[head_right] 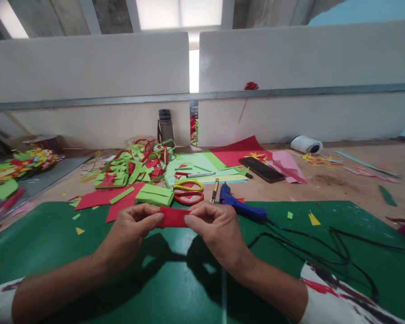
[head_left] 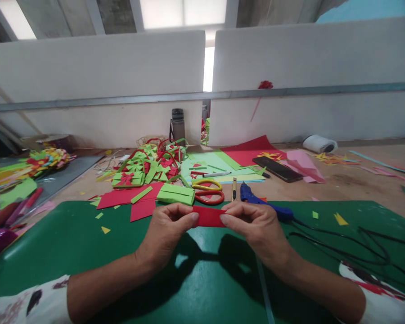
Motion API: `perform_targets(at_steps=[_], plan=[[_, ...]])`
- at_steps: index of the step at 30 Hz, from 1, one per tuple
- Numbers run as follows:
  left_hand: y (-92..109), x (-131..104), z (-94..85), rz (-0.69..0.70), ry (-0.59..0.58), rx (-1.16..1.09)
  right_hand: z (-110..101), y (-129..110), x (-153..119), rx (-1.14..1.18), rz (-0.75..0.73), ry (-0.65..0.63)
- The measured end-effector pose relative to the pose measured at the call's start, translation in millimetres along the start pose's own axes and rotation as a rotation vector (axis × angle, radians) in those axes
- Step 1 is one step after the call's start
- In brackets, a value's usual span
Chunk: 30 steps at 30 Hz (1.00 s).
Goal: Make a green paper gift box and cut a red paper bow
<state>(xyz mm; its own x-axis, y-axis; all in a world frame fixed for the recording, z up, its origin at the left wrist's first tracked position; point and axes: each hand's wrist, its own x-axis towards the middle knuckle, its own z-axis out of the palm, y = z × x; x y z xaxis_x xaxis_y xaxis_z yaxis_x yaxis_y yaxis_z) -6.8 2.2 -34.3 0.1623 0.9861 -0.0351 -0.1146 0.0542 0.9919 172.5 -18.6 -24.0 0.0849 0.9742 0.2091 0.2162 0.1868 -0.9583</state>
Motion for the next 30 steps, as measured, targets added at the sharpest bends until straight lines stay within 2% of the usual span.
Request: perform_targets(at_steps=[10,18,24,30], plan=[[2.5,0.2,1.1,-0.008,0.000,0.036,-1.3,1.0,-2.5,0.004,0.048,-0.031],[4.1,-1.2,2.2,-0.006,0.007,0.065,-0.6,1.1,-3.0,-0.027,0.016,-0.023],[3.8,-0.7,3.2,-0.071,0.009,-0.047,0.2,2.9,-2.2,-0.023,0.019,-0.021],[-3.5,2.4,0.3,-0.129,0.008,-0.007,0.8,4.1,-1.1,-0.052,0.020,-0.040]])
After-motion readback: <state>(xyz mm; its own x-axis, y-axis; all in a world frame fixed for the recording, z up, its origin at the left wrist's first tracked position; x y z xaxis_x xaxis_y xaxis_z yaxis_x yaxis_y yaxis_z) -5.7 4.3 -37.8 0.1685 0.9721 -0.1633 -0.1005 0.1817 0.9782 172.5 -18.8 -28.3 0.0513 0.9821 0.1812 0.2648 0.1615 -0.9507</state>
